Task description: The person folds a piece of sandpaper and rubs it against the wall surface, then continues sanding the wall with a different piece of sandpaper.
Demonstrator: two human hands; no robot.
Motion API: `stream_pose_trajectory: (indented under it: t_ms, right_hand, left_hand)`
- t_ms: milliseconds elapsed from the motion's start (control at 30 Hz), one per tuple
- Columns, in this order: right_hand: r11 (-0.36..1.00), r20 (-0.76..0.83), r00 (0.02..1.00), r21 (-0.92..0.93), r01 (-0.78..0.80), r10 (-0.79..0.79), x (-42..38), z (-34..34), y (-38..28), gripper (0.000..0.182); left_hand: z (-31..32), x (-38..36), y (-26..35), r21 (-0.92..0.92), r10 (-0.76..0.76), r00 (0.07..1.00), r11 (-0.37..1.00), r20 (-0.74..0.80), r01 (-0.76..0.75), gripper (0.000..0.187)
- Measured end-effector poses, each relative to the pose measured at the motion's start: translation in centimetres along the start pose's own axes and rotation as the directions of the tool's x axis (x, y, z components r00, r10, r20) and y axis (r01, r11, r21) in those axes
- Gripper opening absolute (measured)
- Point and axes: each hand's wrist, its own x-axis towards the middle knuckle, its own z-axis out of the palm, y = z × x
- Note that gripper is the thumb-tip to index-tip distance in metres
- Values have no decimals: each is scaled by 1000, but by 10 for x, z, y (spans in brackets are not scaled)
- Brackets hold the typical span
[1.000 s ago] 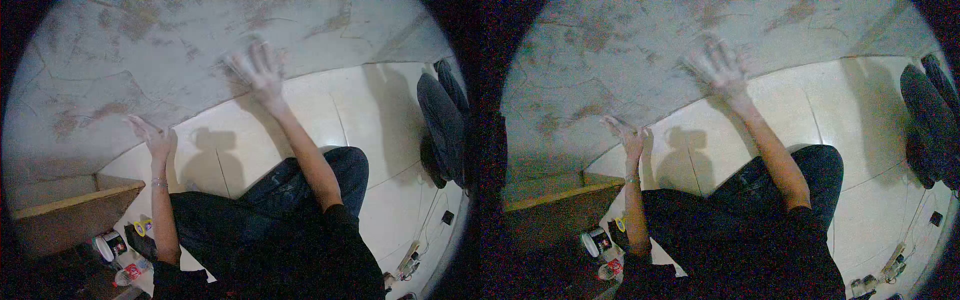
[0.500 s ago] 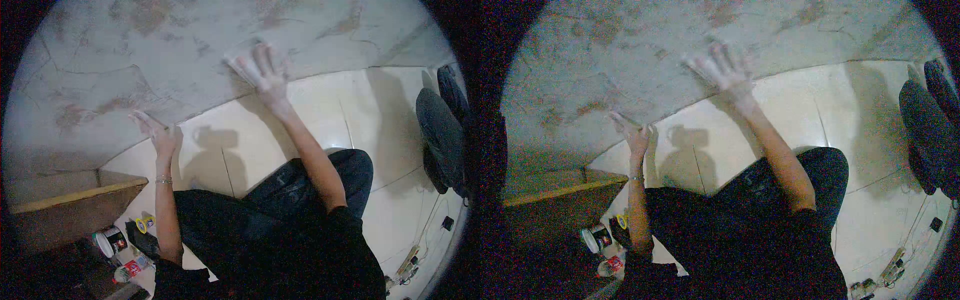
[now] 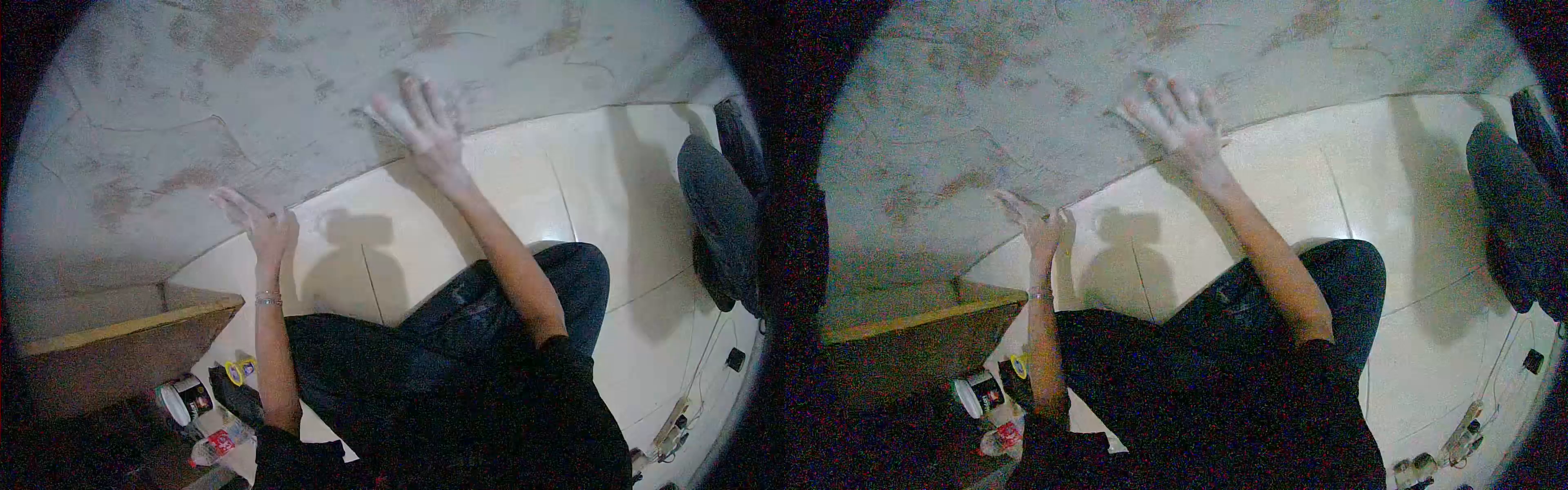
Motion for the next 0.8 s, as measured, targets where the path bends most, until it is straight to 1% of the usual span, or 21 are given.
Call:
stream_pose_trajectory:
  t_ms: [33,100,200,233,300,333,400,433,500,533,567,600,633,700,733,800]
  right_hand:
    - [992,-36,993,68,-107,109,6,-3,9,73]
    - [929,-79,943,216,-301,324,27,-17,28,73]
    - [868,-103,880,253,-428,464,35,-27,42,74]
    - [872,-89,899,302,-385,428,31,-23,37,71]
    - [863,-69,929,401,-308,364,16,-8,13,68]
    - [903,-1,956,330,-276,292,9,-6,4,67]
    - [964,153,976,195,-181,152,1,-8,-8,66]
    - [966,102,986,207,-153,134,1,-7,-4,64]
    - [969,1,995,229,-94,96,3,-3,9,61]
    - [948,-8,983,266,-174,183,7,-7,14,59]
    - [920,-14,964,302,-250,267,16,-14,21,57]
    - [883,-17,937,339,-324,350,22,-19,23,56]
    - [876,-50,924,341,-341,379,23,-18,23,57]
    - [860,-116,892,346,-376,437,26,-17,22,58]
    - [885,-114,918,331,-326,381,22,-13,16,59]
    - [926,-107,957,302,-226,269,7,-3,-8,59]
  left_hand:
    - [-1,-2,2,6,-11,1000,1000,-1,11,110]
    - [-8,-4,11,16,-10,1000,1000,-21,11,110]
    - [-38,1,66,24,37,995,999,-89,-35,110]
    - [-45,3,82,26,55,992,998,-112,-53,110]
    - [-48,6,88,21,36,994,999,-105,-34,109]
    - [-45,4,85,14,-8,997,1000,-76,9,109]
    - [-28,0,59,31,-109,993,994,41,108,108]
    - [-13,-2,25,59,-167,977,985,130,161,108]
    - [-4,-5,-3,196,-201,960,967,197,162,78]
    - [-4,-8,-8,295,-175,968,948,181,116,54]
    - [-5,-9,-8,391,-146,975,918,165,71,46]
    - [-5,-9,-9,279,-185,961,952,205,124,46]
    - [-9,-7,-5,165,-220,944,969,246,182,46]
    - [-18,-2,9,30,-193,960,981,205,191,49]
    - [-22,-2,26,16,-139,984,990,115,138,55]
    - [-29,-2,66,6,-26,997,1000,-69,27,75]
